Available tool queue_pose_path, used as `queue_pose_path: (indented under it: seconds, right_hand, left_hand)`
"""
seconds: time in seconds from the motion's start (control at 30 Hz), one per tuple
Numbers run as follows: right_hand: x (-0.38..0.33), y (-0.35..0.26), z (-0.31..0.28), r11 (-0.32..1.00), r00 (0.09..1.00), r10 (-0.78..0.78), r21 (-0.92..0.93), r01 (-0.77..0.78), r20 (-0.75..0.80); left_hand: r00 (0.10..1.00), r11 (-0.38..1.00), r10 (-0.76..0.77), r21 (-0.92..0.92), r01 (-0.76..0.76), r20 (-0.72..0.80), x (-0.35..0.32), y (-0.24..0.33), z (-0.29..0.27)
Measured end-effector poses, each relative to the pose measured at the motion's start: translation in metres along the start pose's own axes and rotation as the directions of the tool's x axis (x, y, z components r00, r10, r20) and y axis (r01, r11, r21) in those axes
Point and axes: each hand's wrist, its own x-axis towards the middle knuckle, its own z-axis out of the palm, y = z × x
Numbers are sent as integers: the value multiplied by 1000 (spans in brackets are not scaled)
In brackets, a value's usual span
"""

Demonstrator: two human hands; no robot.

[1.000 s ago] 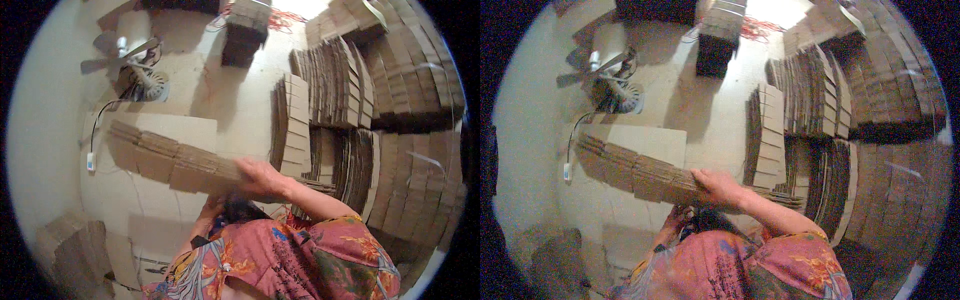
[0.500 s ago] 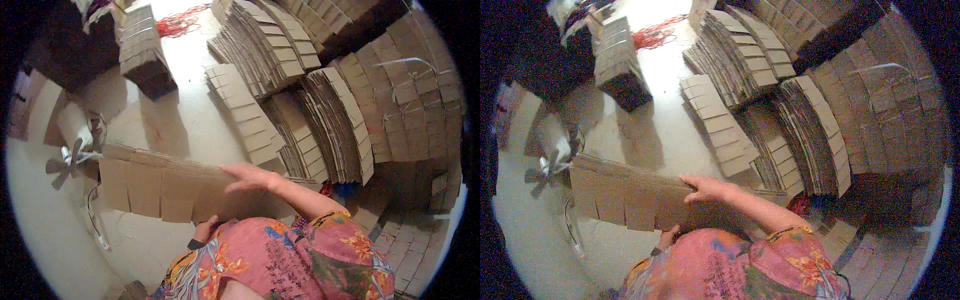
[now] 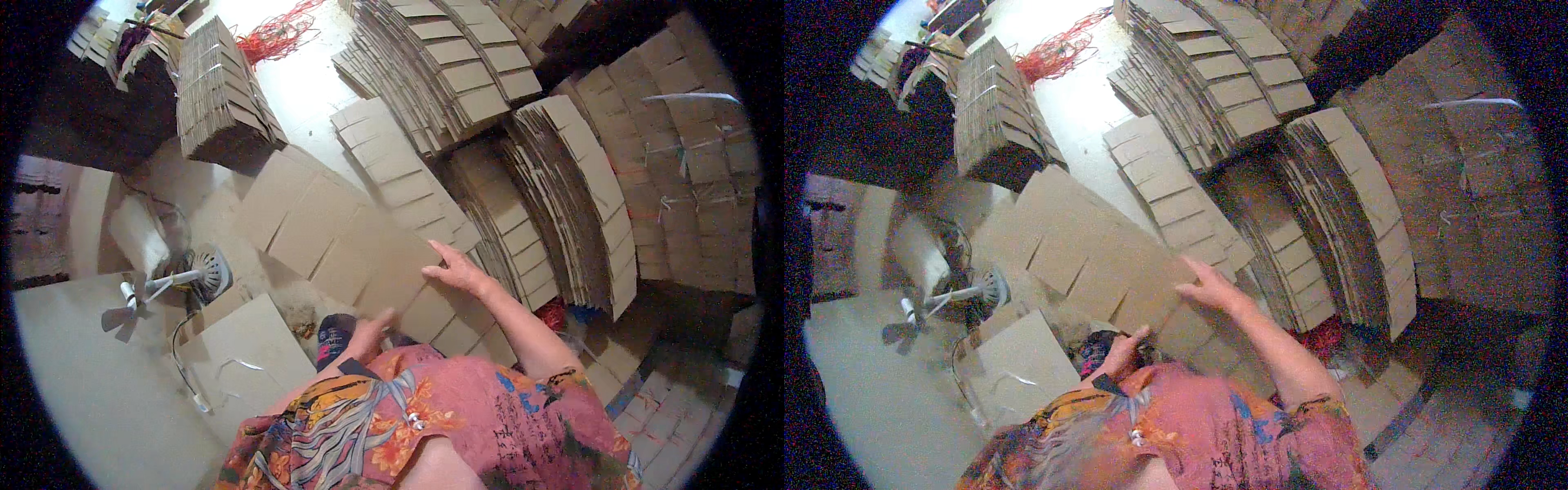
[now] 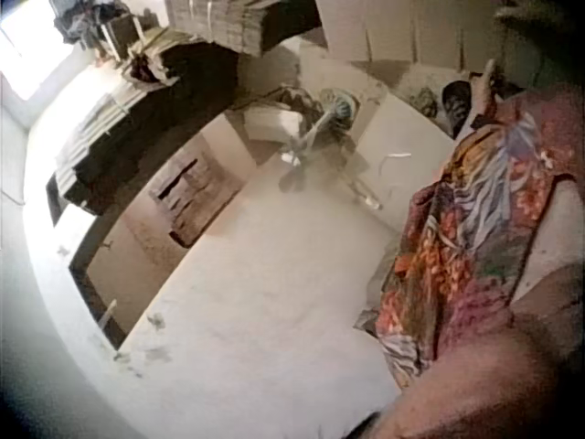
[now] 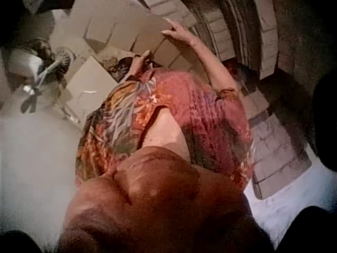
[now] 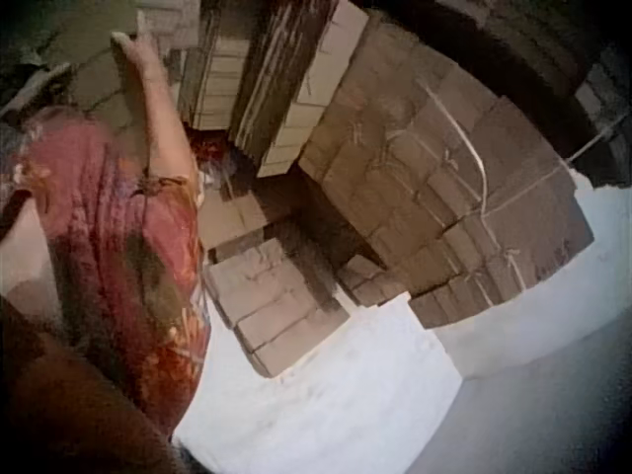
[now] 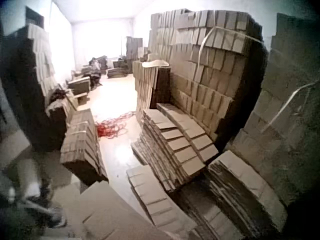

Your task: The person gathers flat cardboard pieces from a pile on the floor, stacks them, and secures the stack with white plastic ties. They use scissors to cut the ties and place the finished bundle aside.

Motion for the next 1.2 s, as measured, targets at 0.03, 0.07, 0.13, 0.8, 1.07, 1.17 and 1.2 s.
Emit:
queue_pose_path:
  seconds: [0.03, 0.07, 0.13, 0.8, 1.07, 1.17, 1.2]
  right_hand:
    - [6, 5, -1, 999, 999, -14, 29, 15, -38]
    - [13, 7, -3, 999, 998, 40, 25, -39, -39]
    - [31, 9, -10, 989, 988, 147, 12, -146, -44]
    - [289, 144, -53, 958, 897, 250, -39, -283, -364]
    - [390, 235, -57, 954, 897, 245, -75, -291, -368]
    - [396, 250, -38, 880, 859, 330, -202, -430, -392]
    - [394, 250, -31, 846, 847, 370, -237, -477, -382]
  left_hand:
    - [1000, 999, -12, 38, 12, -8, 6, 6, 3]
    - [996, 995, 87, -54, -87, -6, 20, 6, 6]
    - [997, 997, 70, -20, -71, -39, 33, 20, 7]
    - [969, 950, 226, 244, -197, -97, 312, 165, 4]
    - [971, 950, 220, 245, -192, -91, 455, 169, -28]
    - [963, 906, 270, 344, -247, -20, 490, 146, -62]
    - [939, 853, 341, 403, -331, 50, 499, 131, -84]
